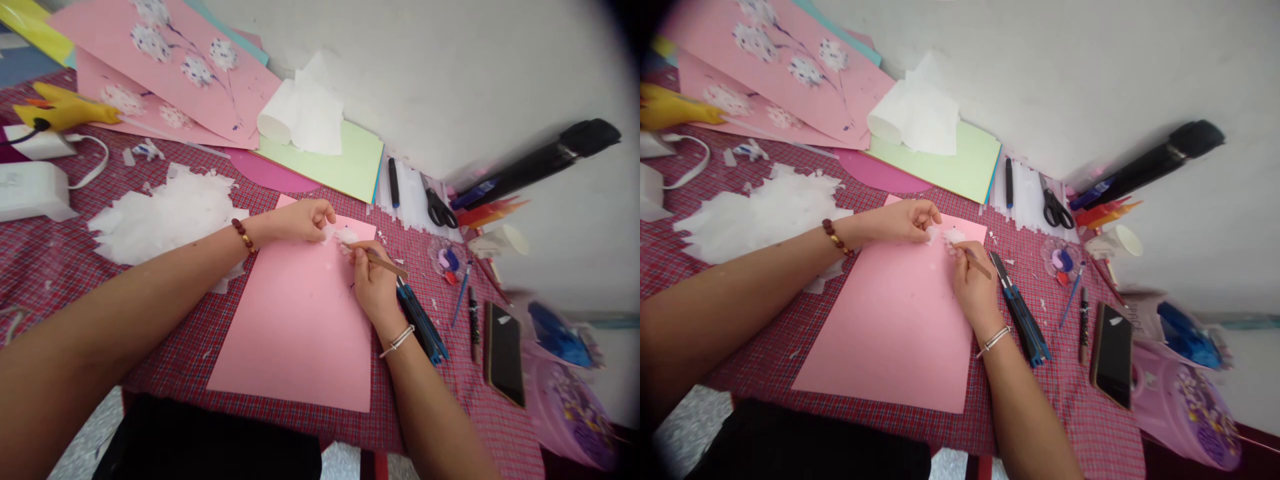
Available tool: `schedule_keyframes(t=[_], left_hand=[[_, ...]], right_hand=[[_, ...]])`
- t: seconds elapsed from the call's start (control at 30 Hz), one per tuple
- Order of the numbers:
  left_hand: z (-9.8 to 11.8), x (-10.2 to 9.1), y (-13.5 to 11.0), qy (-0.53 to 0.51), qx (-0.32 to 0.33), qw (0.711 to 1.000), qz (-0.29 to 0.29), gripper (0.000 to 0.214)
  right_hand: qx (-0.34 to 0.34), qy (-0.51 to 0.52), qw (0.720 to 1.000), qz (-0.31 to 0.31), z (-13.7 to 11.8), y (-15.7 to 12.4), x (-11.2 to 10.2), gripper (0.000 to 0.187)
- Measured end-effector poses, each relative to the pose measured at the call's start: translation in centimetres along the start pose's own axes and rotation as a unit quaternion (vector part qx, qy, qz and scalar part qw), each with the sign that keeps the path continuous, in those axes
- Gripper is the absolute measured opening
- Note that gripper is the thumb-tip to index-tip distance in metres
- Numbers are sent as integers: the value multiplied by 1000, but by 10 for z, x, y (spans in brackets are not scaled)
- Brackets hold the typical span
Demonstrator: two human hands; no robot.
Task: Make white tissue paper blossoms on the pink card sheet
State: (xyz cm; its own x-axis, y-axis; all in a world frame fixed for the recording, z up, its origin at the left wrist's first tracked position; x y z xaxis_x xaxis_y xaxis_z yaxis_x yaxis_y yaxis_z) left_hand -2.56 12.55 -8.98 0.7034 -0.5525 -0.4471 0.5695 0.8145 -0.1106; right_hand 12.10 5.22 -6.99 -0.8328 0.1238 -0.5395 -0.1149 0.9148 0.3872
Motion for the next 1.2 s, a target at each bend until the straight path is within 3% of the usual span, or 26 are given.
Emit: schedule_keyframes(t=[0.1,0.3,0.47,0.77,0.97,1.2], left_hand=[[0,-1,-2,-8,-7,1000,6,37],[3,-2,-3,-27,18,999,-5,7],[6,-6,-3,-26,15,999,10,5],[19,-2,-2,-2,18,999,30,5],[18,11,5,56,72,996,-6,36],[32,24,5,196,138,970,47,46]], right_hand=[[7,10,1000,5,1,0,-1,20],[45,159,983,77,5,-1,-18,22],[48,147,987,29,6,0,-9,20],[60,143,986,62,18,3,-10,18],[58,132,988,61,15,5,-11,19],[60,148,985,66,14,6,-13,21]])
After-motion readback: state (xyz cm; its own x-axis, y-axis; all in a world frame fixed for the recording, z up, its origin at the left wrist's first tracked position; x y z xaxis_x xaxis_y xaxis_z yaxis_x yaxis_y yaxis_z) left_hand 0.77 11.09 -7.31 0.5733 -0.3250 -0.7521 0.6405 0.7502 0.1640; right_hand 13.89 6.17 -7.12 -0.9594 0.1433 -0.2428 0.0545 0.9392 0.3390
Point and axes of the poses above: each hand's wrist, its own y-axis towards the middle knuckle, its own x-axis out of the palm, z = x × y, the point moved 8 cm from there along y, towards the middle knuckle, and after that the axes turned 8 degrees about y, right-handed, at the moved point
